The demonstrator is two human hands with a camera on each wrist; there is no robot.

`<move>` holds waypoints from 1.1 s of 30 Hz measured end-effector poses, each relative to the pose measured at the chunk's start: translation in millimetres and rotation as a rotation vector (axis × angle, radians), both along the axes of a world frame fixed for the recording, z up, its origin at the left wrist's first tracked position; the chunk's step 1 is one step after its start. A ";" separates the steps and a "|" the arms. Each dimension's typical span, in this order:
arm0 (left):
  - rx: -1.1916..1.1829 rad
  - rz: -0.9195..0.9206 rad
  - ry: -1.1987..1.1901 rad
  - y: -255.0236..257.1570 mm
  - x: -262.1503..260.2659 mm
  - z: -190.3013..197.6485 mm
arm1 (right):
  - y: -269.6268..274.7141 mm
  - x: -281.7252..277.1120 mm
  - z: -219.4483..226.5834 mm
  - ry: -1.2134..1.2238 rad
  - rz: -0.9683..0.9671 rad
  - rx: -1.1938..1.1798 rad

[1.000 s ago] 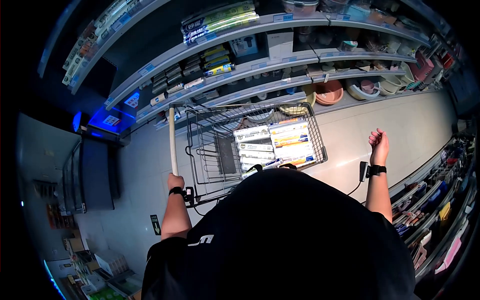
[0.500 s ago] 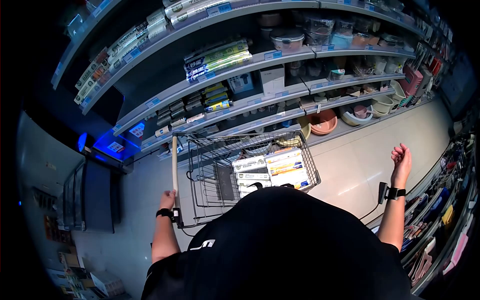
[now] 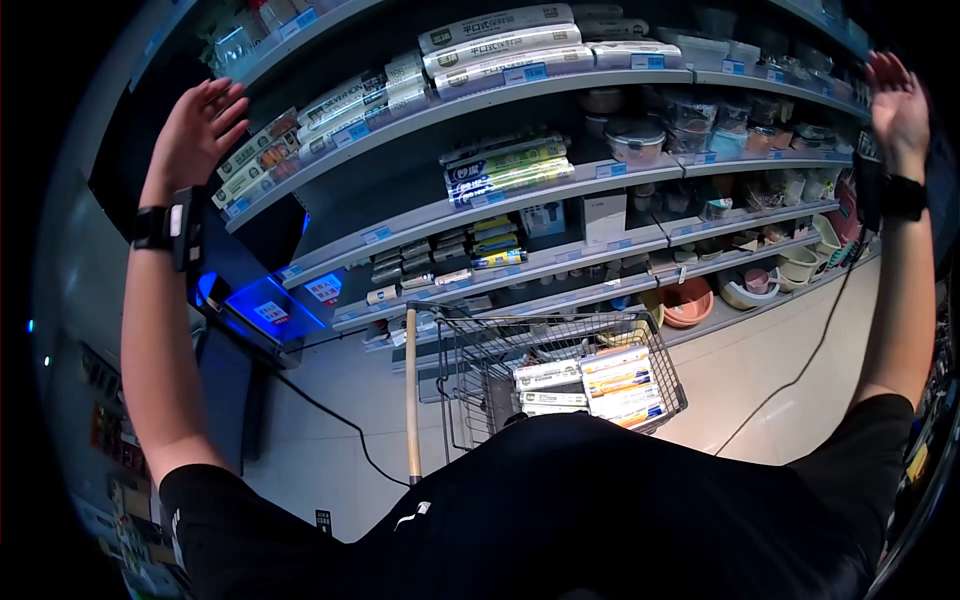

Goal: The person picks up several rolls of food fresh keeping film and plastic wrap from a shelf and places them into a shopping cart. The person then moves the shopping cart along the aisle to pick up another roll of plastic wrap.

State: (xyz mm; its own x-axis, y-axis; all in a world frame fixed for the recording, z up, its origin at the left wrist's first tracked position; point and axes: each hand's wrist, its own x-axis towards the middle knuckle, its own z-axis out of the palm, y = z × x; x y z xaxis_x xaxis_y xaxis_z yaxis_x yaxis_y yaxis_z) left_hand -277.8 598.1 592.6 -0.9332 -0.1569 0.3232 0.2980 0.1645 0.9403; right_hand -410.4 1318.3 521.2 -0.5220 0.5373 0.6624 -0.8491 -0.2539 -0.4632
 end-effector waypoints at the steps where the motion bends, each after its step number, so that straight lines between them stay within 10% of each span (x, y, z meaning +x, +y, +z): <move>1: 0.002 -0.150 -0.047 6.4 -17.1 -3.3 | -29.7 -12.5 -3.0 0.010 0.077 -0.094; 14: 0.503 0.158 -0.301 37.9 -186.2 -280.1 | -331.8 -161.3 -199.6 -0.494 0.235 -0.133; 24: 0.294 0.310 -0.408 27.4 -321.3 -368.4 | -365.9 -318.2 -323.8 -0.836 0.380 0.549; 33: 0.255 0.273 -0.343 55.4 -340.5 -369.3 | -377.7 -321.6 -334.3 -0.857 0.459 0.851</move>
